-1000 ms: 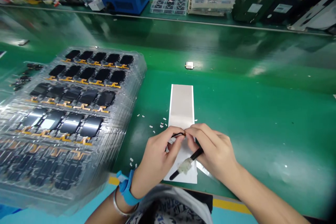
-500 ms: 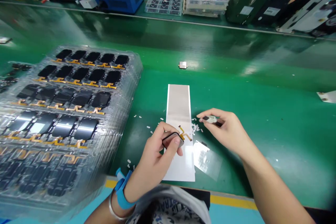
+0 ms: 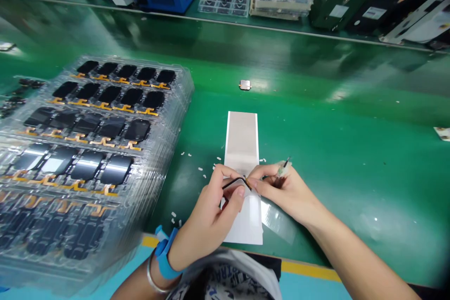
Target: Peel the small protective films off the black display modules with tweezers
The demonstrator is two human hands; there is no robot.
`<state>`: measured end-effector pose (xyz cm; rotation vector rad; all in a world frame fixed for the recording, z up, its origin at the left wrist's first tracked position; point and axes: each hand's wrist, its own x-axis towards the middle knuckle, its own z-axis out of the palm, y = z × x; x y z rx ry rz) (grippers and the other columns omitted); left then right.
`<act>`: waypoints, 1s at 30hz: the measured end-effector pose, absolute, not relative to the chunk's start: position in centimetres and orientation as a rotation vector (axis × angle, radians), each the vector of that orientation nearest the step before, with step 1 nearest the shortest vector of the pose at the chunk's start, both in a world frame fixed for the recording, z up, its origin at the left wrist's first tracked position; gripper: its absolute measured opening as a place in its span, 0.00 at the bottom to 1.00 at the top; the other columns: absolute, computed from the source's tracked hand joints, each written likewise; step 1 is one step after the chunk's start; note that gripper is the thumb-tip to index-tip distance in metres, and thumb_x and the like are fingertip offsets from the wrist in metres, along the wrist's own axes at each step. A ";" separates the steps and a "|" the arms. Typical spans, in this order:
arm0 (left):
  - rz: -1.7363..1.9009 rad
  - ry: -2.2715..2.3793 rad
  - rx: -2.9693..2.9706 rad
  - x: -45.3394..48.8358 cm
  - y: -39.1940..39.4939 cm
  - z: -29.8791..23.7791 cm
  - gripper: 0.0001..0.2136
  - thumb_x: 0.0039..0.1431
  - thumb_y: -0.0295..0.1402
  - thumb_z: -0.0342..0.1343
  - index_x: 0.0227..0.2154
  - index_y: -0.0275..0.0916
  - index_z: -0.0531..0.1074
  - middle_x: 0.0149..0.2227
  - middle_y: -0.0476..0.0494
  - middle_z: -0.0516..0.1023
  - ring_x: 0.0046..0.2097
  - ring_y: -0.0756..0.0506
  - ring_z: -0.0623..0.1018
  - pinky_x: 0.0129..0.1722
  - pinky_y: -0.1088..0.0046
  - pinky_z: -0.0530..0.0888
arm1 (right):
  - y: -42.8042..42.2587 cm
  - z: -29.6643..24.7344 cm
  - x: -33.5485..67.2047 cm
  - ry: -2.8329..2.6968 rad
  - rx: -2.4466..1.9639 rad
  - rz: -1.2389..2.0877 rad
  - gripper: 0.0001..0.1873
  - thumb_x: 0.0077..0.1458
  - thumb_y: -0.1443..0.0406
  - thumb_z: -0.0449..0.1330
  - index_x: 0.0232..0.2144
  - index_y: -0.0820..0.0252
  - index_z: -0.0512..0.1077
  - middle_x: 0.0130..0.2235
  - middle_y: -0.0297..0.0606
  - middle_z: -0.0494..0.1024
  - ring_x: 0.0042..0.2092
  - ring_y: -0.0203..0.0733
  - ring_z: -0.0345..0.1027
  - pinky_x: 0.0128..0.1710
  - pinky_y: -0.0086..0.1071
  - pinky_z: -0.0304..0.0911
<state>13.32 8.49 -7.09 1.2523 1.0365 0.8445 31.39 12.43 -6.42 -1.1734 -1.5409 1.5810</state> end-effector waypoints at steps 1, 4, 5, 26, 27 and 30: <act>0.840 1.035 1.253 13.3 8.5 -7.1 0.05 0.72 0.39 0.45 0.41 0.44 0.58 0.30 0.54 0.65 0.30 0.51 0.65 0.30 0.74 0.62 | 12.4 -6.4 31.3 -1.537 -1.185 1.576 0.17 0.57 0.55 0.62 0.23 0.59 0.76 0.20 0.31 0.70 0.22 0.32 0.58 0.18 0.26 0.52; 0.823 1.030 1.235 13.3 8.4 -7.0 0.06 0.72 0.39 0.44 0.41 0.44 0.57 0.29 0.54 0.63 0.30 0.51 0.63 0.30 0.74 0.62 | 12.2 -6.3 31.0 -1.516 -1.213 1.546 0.15 0.56 0.57 0.62 0.23 0.60 0.76 0.21 0.32 0.72 0.21 0.31 0.58 0.18 0.26 0.51; 0.827 1.022 1.218 13.2 8.4 -7.1 0.06 0.72 0.40 0.44 0.41 0.44 0.57 0.29 0.54 0.63 0.30 0.50 0.64 0.30 0.74 0.62 | 12.1 -6.2 30.8 -1.503 -1.217 1.535 0.15 0.56 0.58 0.62 0.23 0.60 0.76 0.21 0.33 0.74 0.21 0.31 0.59 0.18 0.26 0.51; 0.817 0.979 1.172 13.3 8.6 -7.3 0.04 0.73 0.36 0.44 0.41 0.44 0.55 0.28 0.55 0.64 0.30 0.51 0.66 0.31 0.75 0.64 | 12.2 -5.3 31.4 -1.625 -1.240 1.251 0.11 0.60 0.60 0.60 0.29 0.57 0.77 0.28 0.35 0.77 0.30 0.37 0.70 0.28 0.30 0.65; 0.811 0.995 1.198 13.3 8.6 -7.2 0.04 0.73 0.36 0.43 0.40 0.43 0.56 0.29 0.54 0.65 0.31 0.51 0.67 0.32 0.74 0.65 | 12.3 -5.1 31.9 -1.660 -1.255 1.159 0.12 0.62 0.60 0.58 0.29 0.56 0.78 0.31 0.36 0.76 0.32 0.38 0.70 0.31 0.32 0.66; 0.776 1.069 1.364 13.2 8.6 -6.8 0.05 0.73 0.35 0.42 0.39 0.43 0.57 0.31 0.51 0.70 0.34 0.49 0.72 0.35 0.71 0.68 | 12.3 -4.6 33.4 -1.712 -1.306 0.826 0.18 0.67 0.59 0.51 0.32 0.54 0.78 0.39 0.39 0.75 0.44 0.43 0.70 0.45 0.39 0.67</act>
